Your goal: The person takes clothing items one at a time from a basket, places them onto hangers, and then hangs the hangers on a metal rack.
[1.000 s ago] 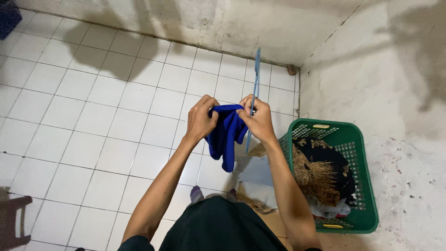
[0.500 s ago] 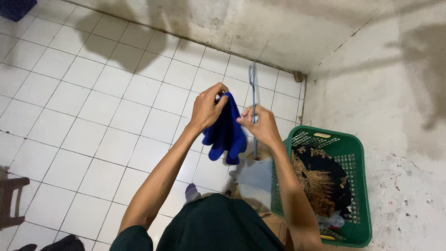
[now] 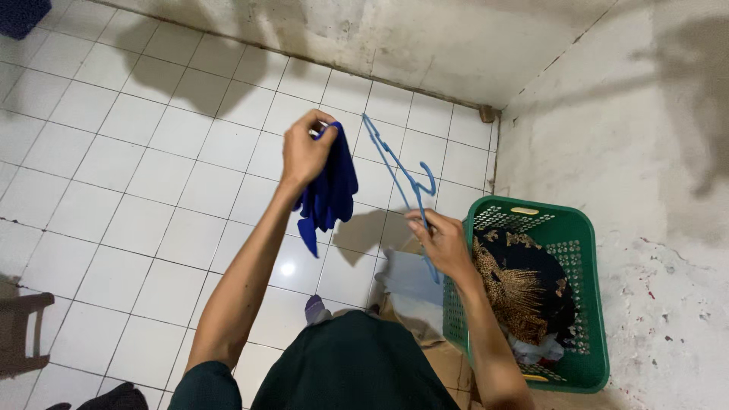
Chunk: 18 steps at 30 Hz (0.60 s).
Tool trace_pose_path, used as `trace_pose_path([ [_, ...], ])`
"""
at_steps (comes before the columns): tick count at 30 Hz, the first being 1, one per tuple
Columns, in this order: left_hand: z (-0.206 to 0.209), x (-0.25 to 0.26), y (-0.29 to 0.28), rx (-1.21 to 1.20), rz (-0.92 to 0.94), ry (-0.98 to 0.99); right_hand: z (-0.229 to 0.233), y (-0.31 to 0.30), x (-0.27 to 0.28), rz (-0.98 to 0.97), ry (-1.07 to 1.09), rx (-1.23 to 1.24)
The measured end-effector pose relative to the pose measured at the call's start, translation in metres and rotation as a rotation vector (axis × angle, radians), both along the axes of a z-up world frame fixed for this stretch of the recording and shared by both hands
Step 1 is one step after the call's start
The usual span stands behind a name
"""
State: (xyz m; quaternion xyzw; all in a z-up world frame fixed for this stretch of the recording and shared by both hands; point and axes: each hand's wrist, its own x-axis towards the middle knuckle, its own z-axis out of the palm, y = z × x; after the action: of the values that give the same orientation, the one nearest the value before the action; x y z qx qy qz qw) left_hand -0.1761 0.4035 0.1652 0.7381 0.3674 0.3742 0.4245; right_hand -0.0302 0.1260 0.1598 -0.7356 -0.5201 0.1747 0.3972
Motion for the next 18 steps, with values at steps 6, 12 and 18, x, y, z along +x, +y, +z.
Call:
trace_pose_path([
  [6, 0.022, -0.012, 0.004, 0.035, 0.025, 0.183, 0.011, -0.015, 0.002, 0.123, -0.05, 0.048],
  [12, 0.019, -0.009, -0.004, 0.108, -0.06, 0.164, 0.003, -0.01, 0.007, 0.131, -0.217, 0.133],
  [18, 0.024, -0.021, 0.008, 0.053, 0.061, 0.148, 0.01, -0.017, 0.015, 0.05, -0.127, 0.078],
])
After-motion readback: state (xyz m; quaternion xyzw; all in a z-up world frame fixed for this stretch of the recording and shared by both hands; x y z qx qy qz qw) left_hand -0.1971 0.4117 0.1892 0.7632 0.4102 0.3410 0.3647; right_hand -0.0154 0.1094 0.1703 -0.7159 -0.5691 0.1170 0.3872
